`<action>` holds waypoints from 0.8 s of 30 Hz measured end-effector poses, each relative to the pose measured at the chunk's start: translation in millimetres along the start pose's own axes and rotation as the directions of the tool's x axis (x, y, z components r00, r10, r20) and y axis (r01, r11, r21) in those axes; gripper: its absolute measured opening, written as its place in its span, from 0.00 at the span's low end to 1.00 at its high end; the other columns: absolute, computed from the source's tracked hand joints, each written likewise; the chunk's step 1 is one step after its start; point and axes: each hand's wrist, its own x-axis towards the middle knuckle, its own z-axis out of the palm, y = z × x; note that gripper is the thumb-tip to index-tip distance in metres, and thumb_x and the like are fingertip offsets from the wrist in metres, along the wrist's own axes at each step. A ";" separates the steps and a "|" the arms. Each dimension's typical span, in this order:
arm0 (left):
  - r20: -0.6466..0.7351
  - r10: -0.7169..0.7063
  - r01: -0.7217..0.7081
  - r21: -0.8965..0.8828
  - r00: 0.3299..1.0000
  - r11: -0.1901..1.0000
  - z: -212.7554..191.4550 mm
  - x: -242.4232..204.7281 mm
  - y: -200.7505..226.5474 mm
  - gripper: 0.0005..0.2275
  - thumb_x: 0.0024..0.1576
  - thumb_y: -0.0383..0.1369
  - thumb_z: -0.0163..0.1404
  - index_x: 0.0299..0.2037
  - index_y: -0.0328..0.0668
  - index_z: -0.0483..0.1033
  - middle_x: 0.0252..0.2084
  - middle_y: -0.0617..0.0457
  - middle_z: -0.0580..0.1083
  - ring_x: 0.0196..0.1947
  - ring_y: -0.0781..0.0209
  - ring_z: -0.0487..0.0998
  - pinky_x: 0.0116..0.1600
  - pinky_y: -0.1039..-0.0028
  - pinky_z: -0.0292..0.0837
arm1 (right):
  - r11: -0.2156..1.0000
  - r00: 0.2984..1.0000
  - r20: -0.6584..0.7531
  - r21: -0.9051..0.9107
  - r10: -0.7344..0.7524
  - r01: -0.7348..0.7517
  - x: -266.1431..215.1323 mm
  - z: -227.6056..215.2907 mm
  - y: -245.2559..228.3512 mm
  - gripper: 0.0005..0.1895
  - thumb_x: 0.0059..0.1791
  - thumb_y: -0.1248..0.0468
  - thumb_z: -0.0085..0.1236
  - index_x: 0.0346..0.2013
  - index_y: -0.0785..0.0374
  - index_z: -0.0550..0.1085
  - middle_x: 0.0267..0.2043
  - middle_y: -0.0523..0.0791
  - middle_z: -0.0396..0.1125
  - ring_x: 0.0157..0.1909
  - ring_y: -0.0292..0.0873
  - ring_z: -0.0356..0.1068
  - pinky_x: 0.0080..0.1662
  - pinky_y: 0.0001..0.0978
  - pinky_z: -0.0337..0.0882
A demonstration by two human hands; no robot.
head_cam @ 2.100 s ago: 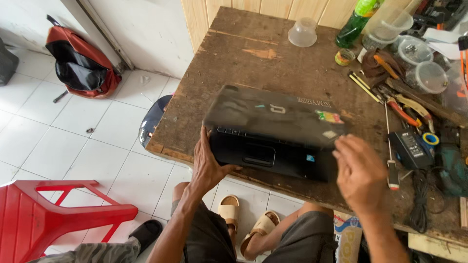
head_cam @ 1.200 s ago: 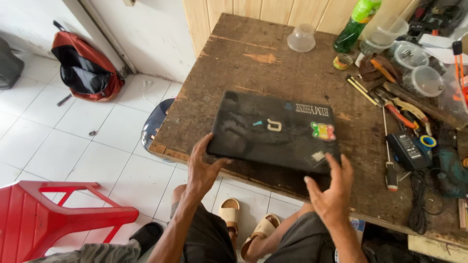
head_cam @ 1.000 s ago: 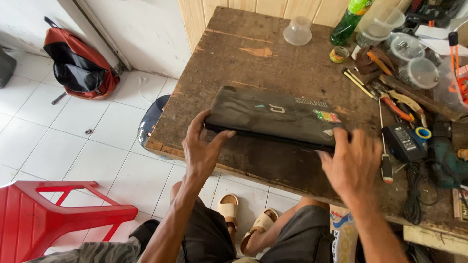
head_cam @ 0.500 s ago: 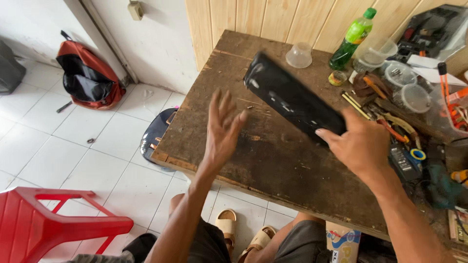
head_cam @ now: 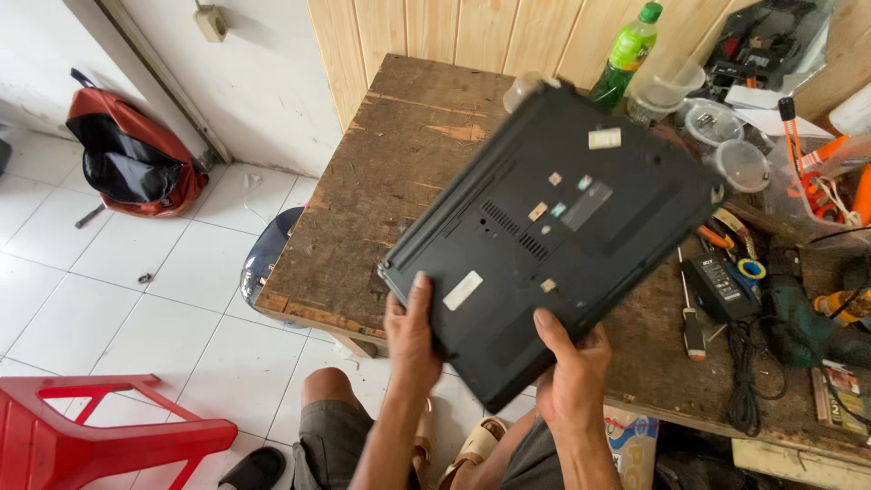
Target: The person removes the battery from a laptop and then uses a screwdriver to unscrew multiple screws from the bottom panel, placing them into a small plastic container.
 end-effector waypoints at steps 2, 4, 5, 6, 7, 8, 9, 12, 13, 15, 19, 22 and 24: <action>0.077 0.111 -0.118 0.102 0.991 0.988 -23.4 47.6 13.5 0.15 0.60 0.35 0.69 0.44 0.35 0.76 0.32 0.34 0.81 0.24 0.49 0.83 0.26 0.60 0.85 | 0.995 0.999 -0.008 0.095 0.044 -0.043 37.9 -6.6 -15.1 0.23 0.46 0.68 0.74 0.56 0.62 0.80 0.54 0.51 0.79 0.60 0.49 0.79 0.62 0.46 0.78; 0.160 0.208 -0.238 0.194 0.965 0.952 -37.7 61.4 27.4 0.15 0.59 0.33 0.71 0.41 0.34 0.76 0.29 0.33 0.81 0.21 0.53 0.82 0.22 0.64 0.85 | 0.979 0.996 -0.011 0.184 0.092 -0.088 57.4 -20.7 -16.9 0.22 0.52 0.64 0.69 0.61 0.61 0.80 0.61 0.50 0.79 0.67 0.49 0.78 0.69 0.47 0.77; 0.225 0.187 -0.240 0.238 0.956 0.941 -34.4 55.1 37.3 0.15 0.57 0.31 0.71 0.43 0.33 0.77 0.29 0.36 0.81 0.22 0.53 0.82 0.24 0.63 0.85 | 0.954 0.984 -0.014 0.250 0.175 -0.166 61.5 -26.5 -13.2 0.24 0.53 0.59 0.70 0.63 0.61 0.79 0.65 0.51 0.77 0.70 0.50 0.76 0.70 0.49 0.75; 0.304 0.173 -0.259 0.271 0.937 0.927 -23.3 55.1 49.1 0.15 0.56 0.28 0.72 0.44 0.32 0.78 0.29 0.38 0.81 0.23 0.54 0.83 0.25 0.62 0.86 | 0.918 0.971 -0.002 0.326 0.241 -0.227 71.6 -25.9 -10.5 0.27 0.53 0.55 0.70 0.65 0.61 0.78 0.69 0.52 0.75 0.73 0.51 0.74 0.71 0.50 0.74; 0.315 0.184 -0.272 0.262 0.931 0.926 -15.3 75.3 49.9 0.15 0.56 0.28 0.72 0.44 0.32 0.78 0.29 0.38 0.81 0.23 0.54 0.83 0.25 0.62 0.86 | 0.916 0.973 0.008 0.335 0.231 -0.220 75.1 -21.5 -15.8 0.27 0.53 0.55 0.70 0.65 0.61 0.78 0.69 0.52 0.75 0.73 0.51 0.74 0.71 0.50 0.74; 0.356 0.157 -0.263 0.272 0.921 0.926 -24.0 85.2 46.7 0.15 0.57 0.29 0.71 0.45 0.32 0.77 0.30 0.39 0.81 0.24 0.55 0.83 0.25 0.63 0.86 | 0.908 0.974 0.010 0.359 0.228 -0.216 67.9 -27.7 -17.2 0.27 0.51 0.50 0.72 0.62 0.58 0.80 0.65 0.51 0.78 0.70 0.50 0.78 0.70 0.50 0.77; 0.395 0.129 -0.254 0.282 0.910 0.925 -32.7 95.3 42.2 0.15 0.58 0.30 0.70 0.46 0.31 0.77 0.30 0.39 0.81 0.24 0.56 0.83 0.25 0.63 0.85 | 0.899 0.974 0.012 0.382 0.224 -0.212 62.1 -34.3 -18.7 0.27 0.49 0.45 0.74 0.58 0.54 0.82 0.62 0.50 0.80 0.66 0.50 0.81 0.68 0.51 0.80; 0.327 0.018 -0.157 0.405 0.945 0.901 -18.4 93.9 56.4 0.17 0.61 0.36 0.69 0.46 0.31 0.75 0.24 0.44 0.76 0.18 0.56 0.81 0.20 0.68 0.83 | 0.957 0.956 0.080 0.046 0.282 -0.287 103.2 -87.6 8.4 0.17 0.56 0.46 0.67 0.48 0.54 0.81 0.47 0.50 0.80 0.47 0.60 0.83 0.50 0.64 0.85; 0.338 0.013 -0.158 0.404 0.941 0.901 -14.1 104.1 53.3 0.17 0.61 0.36 0.69 0.46 0.31 0.75 0.24 0.44 0.76 0.18 0.56 0.81 0.20 0.68 0.83 | 0.959 0.959 0.075 0.051 0.273 -0.277 107.1 -95.8 15.8 0.17 0.56 0.46 0.67 0.48 0.54 0.81 0.47 0.50 0.80 0.47 0.60 0.83 0.50 0.64 0.85; 0.327 0.040 -0.196 0.460 0.944 0.866 -17.6 122.5 52.6 0.20 0.60 0.39 0.71 0.45 0.30 0.76 0.22 0.44 0.74 0.16 0.55 0.80 0.18 0.67 0.81 | 0.960 0.955 0.106 -0.011 0.278 -0.278 112.6 -107.6 35.4 0.09 0.56 0.55 0.68 0.42 0.57 0.82 0.43 0.52 0.80 0.43 0.65 0.82 0.46 0.75 0.82; 0.320 -0.075 -0.206 0.756 0.944 0.622 -28.2 162.5 53.7 0.21 0.59 0.52 0.62 0.38 0.42 0.71 0.33 0.55 0.70 0.32 0.66 0.76 0.31 0.68 0.74 | 0.927 0.931 0.122 -0.197 0.345 -0.318 116.4 -120.1 43.5 0.14 0.59 0.61 0.60 0.53 0.68 0.79 0.49 0.55 0.76 0.41 0.64 0.75 0.42 0.70 0.82; 0.372 0.122 -0.354 0.655 0.920 0.667 -30.6 198.1 31.9 0.21 0.55 0.45 0.75 0.39 0.35 0.81 0.20 0.45 0.75 0.15 0.61 0.78 0.17 0.73 0.78 | 0.923 0.967 0.117 -0.344 0.226 -0.174 129.5 -134.8 63.6 0.18 0.61 0.64 0.61 0.62 0.72 0.77 0.44 0.66 0.74 0.35 0.74 0.78 0.36 0.69 0.82; 0.418 0.063 -0.401 0.803 0.906 0.440 -40.1 219.3 32.0 0.27 0.60 0.55 0.70 0.43 0.32 0.83 0.25 0.41 0.77 0.24 0.54 0.82 0.27 0.64 0.84 | 0.874 0.966 0.107 -0.458 0.234 -0.161 135.3 -144.1 73.6 0.23 0.61 0.60 0.62 0.66 0.73 0.76 0.40 0.65 0.74 0.30 0.68 0.78 0.35 0.63 0.83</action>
